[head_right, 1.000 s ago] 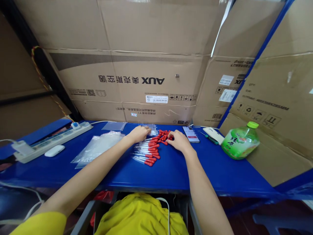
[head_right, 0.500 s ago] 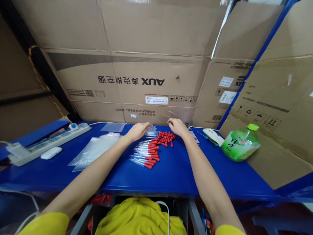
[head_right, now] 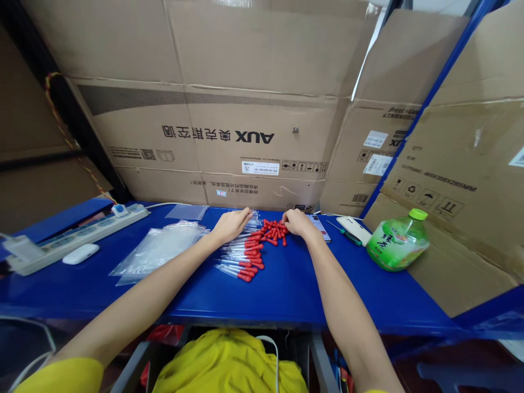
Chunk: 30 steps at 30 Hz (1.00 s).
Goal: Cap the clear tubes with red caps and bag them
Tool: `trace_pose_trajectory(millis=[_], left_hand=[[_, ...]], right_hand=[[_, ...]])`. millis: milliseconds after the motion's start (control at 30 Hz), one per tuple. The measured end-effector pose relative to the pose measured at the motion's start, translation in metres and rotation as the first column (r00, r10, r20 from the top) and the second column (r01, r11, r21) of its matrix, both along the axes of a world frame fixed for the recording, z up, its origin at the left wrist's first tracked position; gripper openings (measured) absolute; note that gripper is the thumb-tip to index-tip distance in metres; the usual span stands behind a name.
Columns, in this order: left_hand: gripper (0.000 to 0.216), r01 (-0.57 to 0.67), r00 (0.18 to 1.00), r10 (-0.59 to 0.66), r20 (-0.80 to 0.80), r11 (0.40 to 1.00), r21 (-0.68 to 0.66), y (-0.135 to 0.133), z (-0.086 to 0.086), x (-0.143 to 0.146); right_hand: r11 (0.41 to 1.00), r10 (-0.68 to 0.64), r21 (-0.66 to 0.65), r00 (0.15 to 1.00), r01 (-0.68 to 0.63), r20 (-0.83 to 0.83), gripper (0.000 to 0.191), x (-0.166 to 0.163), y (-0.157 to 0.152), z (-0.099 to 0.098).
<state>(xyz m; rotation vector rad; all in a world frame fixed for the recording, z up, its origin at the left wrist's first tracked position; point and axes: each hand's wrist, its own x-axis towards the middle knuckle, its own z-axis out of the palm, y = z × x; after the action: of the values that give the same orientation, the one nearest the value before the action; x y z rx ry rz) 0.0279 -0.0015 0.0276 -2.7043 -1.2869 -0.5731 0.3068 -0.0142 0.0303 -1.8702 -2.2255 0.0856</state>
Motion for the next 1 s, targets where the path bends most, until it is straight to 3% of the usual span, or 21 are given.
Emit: trace_pose_trajectory(millis=[233,400,500,600,800,867,1000], left_hand=[[0.035,0.003,0.999,-0.002,0.040,1.000,-0.028,0.002,-0.003,-0.005],[0.035,-0.002,0.992,0.005,0.123,1.000,-0.023,0.001,-0.003,-0.007],[0.037,-0.015,0.988,0.020,0.153,0.999,-0.030,-0.002,-0.001,-0.007],[0.038,-0.005,0.988,0.010,0.152,0.999,-0.032,-0.004,0.000,-0.007],[0.040,0.048,0.991,-0.044,0.129,0.998,-0.028,-0.009,-0.002,-0.005],[0.040,0.059,0.990,-0.054,0.131,0.998,-0.033,-0.010,-0.003,-0.004],[0.039,0.074,0.988,-0.069,0.140,0.997,-0.032,-0.011,-0.005,-0.003]], right_hand=[[1.000,0.009,0.014,0.998,-0.008,-0.058,0.024,0.004,0.000,0.001],[0.975,0.050,0.222,0.984,-0.011,-0.169,0.018,0.004,-0.001,0.010],[0.934,0.149,0.356,0.931,-0.023,-0.332,0.018,-0.009,-0.001,0.015],[0.931,0.238,0.364,0.808,-0.031,-0.539,0.017,-0.030,-0.004,0.015],[0.928,0.336,0.357,0.648,-0.104,-0.684,0.026,-0.068,-0.010,0.000],[0.930,0.345,0.346,0.628,-0.126,-0.697,0.026,-0.075,-0.011,-0.005],[0.928,0.331,0.358,0.669,-0.103,-0.666,0.019,-0.084,-0.016,-0.006]])
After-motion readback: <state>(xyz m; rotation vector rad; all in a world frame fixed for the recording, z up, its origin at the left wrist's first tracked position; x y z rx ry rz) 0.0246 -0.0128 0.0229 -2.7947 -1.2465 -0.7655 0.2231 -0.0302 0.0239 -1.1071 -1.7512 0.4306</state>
